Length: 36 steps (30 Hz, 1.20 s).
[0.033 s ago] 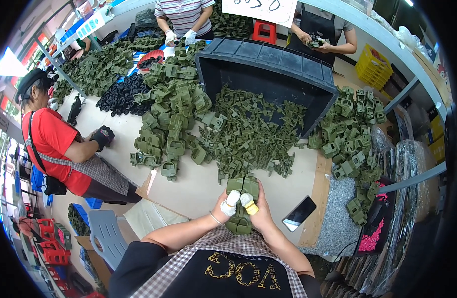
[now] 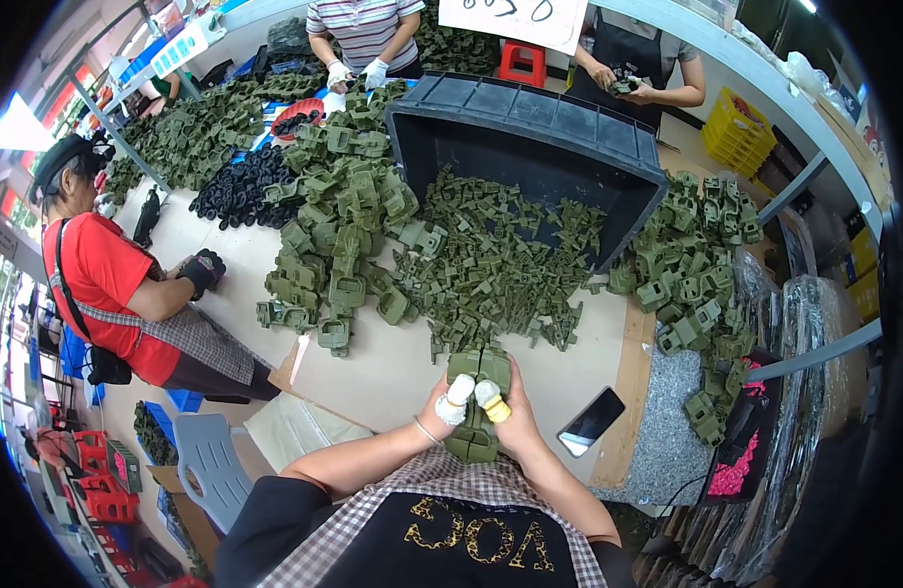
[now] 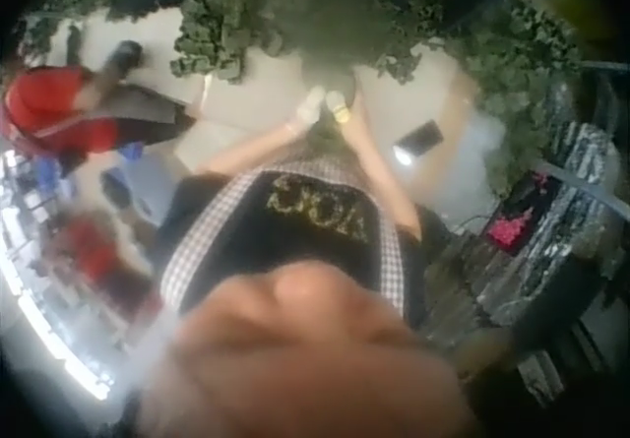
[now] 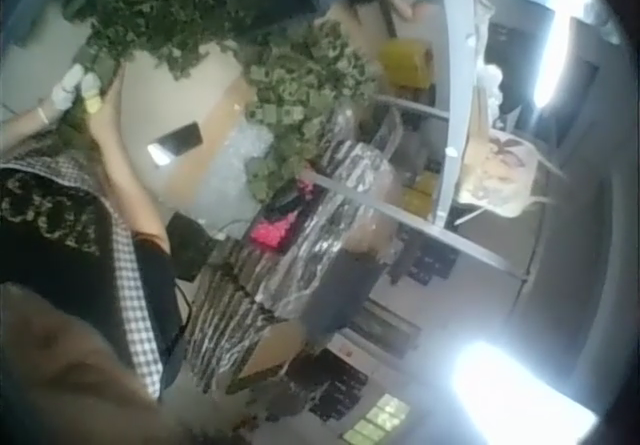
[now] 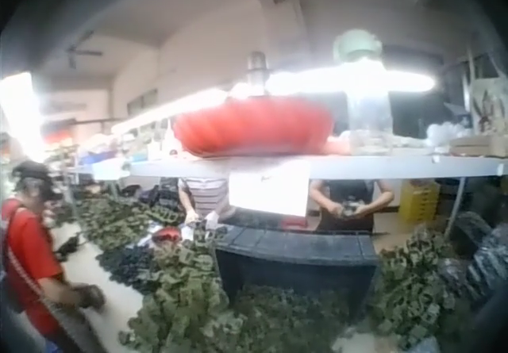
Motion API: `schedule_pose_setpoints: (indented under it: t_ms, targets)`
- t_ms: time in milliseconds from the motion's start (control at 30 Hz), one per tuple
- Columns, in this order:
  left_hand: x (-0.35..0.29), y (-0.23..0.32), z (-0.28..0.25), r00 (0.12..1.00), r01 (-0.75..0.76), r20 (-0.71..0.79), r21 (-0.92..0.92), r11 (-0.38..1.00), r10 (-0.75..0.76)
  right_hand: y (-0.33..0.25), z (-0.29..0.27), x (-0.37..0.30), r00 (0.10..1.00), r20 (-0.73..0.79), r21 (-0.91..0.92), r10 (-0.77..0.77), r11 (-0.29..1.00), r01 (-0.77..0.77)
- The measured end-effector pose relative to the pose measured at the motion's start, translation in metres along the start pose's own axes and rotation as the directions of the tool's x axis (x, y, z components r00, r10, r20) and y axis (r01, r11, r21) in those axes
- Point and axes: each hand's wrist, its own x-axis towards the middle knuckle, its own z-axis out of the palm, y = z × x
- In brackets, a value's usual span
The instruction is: The person assembles small green plastic toy tanks by hand from plastic parts, then inspects the assembled toy tanks.
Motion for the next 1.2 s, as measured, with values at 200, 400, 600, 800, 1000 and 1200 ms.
schedule_pose_setpoints:
  t_ms: [200, 400, 600, 800, 1000, 1200]
  targets:
    - [0.002, 0.003, -0.003, 0.998, 0.050, 0.032, -0.148, 0.988, -0.045, -0.003, 0.000, -0.002, 0.999, 0.009, 0.023, -0.031, 0.999, 0.031]
    - [0.004, 0.002, -0.007, 0.995, 0.091, 0.066, -0.261, 0.961, -0.076, -0.005, 0.001, -0.001, 0.998, -0.030, -0.075, -0.062, 0.995, 0.060]
    - [0.010, 0.018, -0.010, 0.983, 0.175, 0.108, -0.299, 0.938, -0.149, -0.008, 0.011, -0.006, 0.998, -0.025, -0.036, -0.050, 0.998, 0.049]
    - [0.009, 0.022, -0.004, 1.000, 0.010, -0.008, -0.050, 0.999, -0.011, 0.002, 0.006, -0.002, 0.995, 0.004, -0.045, -0.097, 0.994, 0.097]
    - [0.014, 0.012, -0.012, 0.993, -0.109, 0.073, 0.238, 0.965, 0.094, 0.004, 0.004, 0.001, 0.995, 0.018, -0.024, -0.097, 0.995, 0.097]
    - [0.013, 0.022, -0.008, 0.999, 0.001, 0.033, 0.120, 0.993, -0.005, -0.002, 0.001, 0.003, 0.998, 0.060, 0.099, -0.035, 0.995, 0.029]
